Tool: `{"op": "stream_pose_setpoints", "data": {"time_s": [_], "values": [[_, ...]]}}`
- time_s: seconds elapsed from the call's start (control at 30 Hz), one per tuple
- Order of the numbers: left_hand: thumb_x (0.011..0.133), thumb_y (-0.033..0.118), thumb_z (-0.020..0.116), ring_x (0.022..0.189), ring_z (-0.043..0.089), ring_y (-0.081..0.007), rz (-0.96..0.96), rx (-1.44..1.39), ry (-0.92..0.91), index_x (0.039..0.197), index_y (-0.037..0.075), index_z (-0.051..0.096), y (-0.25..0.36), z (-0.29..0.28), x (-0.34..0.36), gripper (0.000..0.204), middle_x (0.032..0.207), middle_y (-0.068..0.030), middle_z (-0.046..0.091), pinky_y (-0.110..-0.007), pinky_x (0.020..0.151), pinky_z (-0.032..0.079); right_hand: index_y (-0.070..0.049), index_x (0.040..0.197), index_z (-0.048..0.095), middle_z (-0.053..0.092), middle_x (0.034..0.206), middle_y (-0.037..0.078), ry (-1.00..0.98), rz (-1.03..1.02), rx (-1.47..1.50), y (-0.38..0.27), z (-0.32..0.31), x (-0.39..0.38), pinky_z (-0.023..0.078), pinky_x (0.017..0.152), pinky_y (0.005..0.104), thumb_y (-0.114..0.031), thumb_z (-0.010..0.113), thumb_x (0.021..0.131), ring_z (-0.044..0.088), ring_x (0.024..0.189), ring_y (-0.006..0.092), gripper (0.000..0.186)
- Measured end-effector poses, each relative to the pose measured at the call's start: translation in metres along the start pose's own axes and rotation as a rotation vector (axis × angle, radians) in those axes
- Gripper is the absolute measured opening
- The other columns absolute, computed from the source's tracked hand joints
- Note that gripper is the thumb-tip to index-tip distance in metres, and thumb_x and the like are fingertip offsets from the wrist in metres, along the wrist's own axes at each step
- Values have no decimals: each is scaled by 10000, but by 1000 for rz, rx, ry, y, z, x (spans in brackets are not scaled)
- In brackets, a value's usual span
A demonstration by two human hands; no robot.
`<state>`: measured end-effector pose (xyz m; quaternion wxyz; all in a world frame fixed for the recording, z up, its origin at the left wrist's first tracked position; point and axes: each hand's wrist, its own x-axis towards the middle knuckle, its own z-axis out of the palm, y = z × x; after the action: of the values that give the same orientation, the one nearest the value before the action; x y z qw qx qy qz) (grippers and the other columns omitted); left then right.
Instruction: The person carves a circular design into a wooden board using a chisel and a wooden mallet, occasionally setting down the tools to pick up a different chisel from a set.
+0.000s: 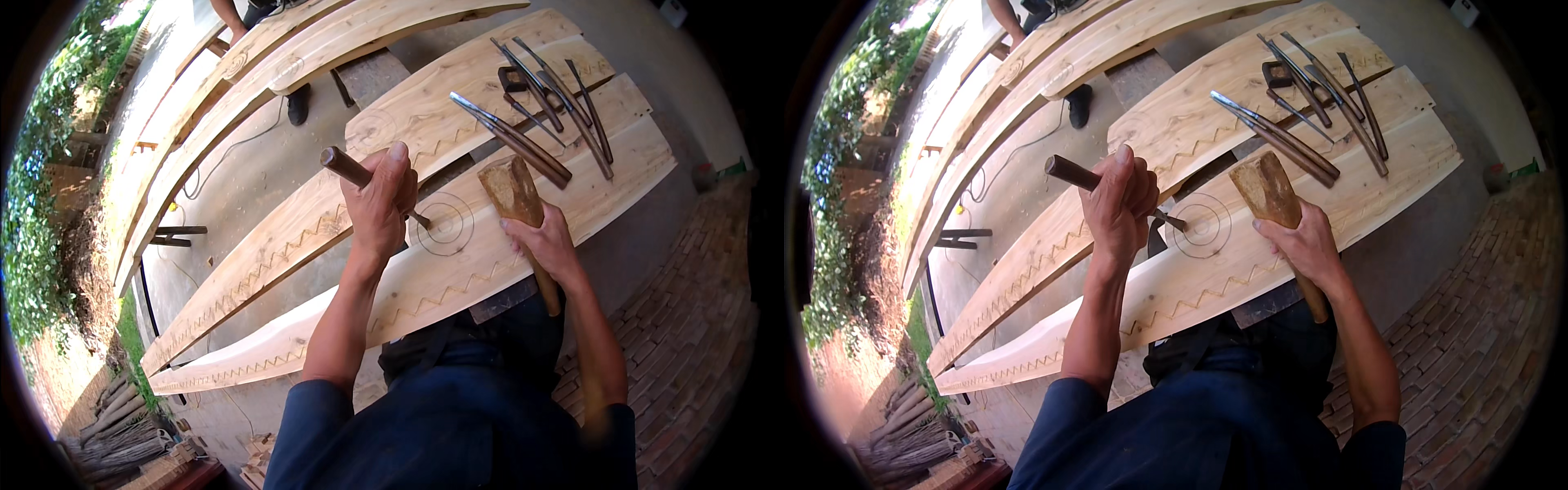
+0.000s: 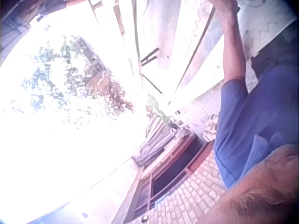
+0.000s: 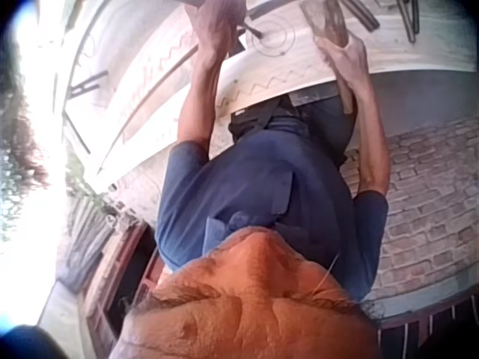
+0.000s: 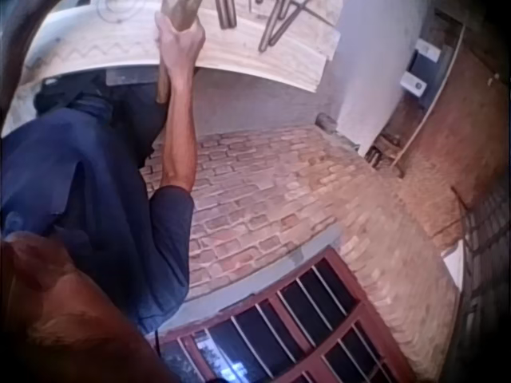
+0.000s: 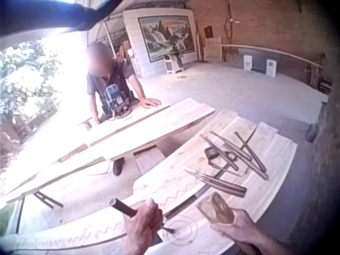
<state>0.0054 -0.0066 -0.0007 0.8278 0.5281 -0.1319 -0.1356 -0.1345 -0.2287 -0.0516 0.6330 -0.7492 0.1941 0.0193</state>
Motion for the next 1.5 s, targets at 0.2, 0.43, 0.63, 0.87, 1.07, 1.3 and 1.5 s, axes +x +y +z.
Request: {"op": "stream_pose_setpoints", "data": {"time_s": [0.2,0.43,0.63,0.87,1.07,1.3,1.5], "values": [[1049,318,648,467,220,-75,-8,-11,25,651,143,365,1,1,0,519,556,46,278,-290,439,167,1,952,657,641,722,28,-6,10,6,0,0,0,518,551,292,-210,784,884,616,591,102,256],[1058,330,622,454,199,-77,55,-32,63,630,153,328,1,-4,-9,548,549,50,262,-304,435,150,18,1023,676,679,743,94,6,-134,-177,-28,0,2,557,667,351,-201,806,842,684,677,209,312],[1071,324,602,453,189,-70,65,-38,26,647,147,340,-3,-10,-12,529,552,51,254,-296,435,147,5,1147,679,743,903,205,168,-689,-553,-128,8,31,588,793,442,-207,846,791,737,830,379,446],[1078,306,586,454,199,-70,57,-49,2,658,146,340,-7,-11,-11,512,554,53,260,-289,434,152,35,1003,633,656,775,95,256,-1233,-79,-265,47,29,562,782,377,-51,726,839,681,766,205,207],[1061,262,636,479,251,-76,53,-24,11,686,98,461,-5,-10,-15,446,571,30,351,-281,466,186,-87,1066,804,808,947,50,139,-1360,-1232,-251,70,46,630,910,343,-120,798,871,785,924,203,198],[1078,270,592,463,241,-56,83,-47,-3,737,121,449,-6,-8,-16,399,573,54,312,-267,442,173,-79,1093,747,750,837,116,228,-1229,-733,-238,73,56,615,787,400,-88,808,820,758,811,261,280],[1069,279,617,481,238,-70,49,-54,-21,712,120,429,-5,-9,-16,434,577,47,305,-284,456,173,-73,871,787,719,744,78,541,-1478,-725,-258,58,62,601,636,355,-61,778,840,734,693,207,34]]}}
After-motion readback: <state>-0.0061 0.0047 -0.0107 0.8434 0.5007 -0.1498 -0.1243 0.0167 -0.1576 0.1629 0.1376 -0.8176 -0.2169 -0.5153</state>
